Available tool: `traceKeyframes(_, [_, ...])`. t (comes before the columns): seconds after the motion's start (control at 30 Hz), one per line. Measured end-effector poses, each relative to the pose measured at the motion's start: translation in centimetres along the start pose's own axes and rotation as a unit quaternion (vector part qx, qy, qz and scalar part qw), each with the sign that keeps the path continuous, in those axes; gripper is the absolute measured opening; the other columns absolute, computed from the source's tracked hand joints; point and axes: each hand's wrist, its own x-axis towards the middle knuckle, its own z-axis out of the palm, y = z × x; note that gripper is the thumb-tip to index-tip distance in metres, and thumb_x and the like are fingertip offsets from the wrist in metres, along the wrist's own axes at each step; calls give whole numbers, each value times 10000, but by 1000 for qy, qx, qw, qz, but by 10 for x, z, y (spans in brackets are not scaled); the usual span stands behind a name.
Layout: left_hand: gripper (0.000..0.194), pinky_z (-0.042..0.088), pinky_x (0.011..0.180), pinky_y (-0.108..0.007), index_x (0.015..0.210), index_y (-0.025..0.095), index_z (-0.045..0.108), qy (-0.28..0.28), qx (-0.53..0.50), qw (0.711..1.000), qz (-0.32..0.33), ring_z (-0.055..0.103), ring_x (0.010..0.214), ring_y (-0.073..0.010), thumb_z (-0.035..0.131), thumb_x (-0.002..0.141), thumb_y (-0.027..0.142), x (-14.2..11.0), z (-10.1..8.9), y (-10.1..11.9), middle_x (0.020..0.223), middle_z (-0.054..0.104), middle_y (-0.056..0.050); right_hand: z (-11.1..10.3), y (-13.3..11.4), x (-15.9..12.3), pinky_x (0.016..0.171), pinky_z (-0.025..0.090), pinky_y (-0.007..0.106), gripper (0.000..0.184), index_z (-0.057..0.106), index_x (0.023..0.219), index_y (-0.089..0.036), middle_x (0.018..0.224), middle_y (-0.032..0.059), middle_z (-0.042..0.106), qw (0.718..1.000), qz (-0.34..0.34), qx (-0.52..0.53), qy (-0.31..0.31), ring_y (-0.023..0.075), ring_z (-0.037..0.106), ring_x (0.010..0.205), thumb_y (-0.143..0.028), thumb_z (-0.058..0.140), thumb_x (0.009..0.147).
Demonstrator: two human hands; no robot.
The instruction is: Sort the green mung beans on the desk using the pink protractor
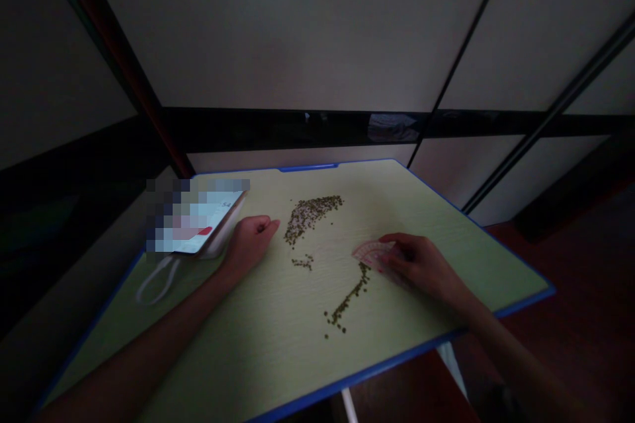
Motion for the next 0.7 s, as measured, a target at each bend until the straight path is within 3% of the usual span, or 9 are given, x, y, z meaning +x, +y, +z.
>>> traceKeyframes(0.7, [341, 211, 466, -232, 455, 200, 241, 11, 3, 1000, -5, 270, 457, -83, 418, 694, 366, 3, 4, -8, 458, 227, 61, 34, -23, -29, 459, 264, 237, 306, 593, 938, -145, 501, 0, 526, 996, 7, -91, 6, 139, 459, 451, -357, 509, 734])
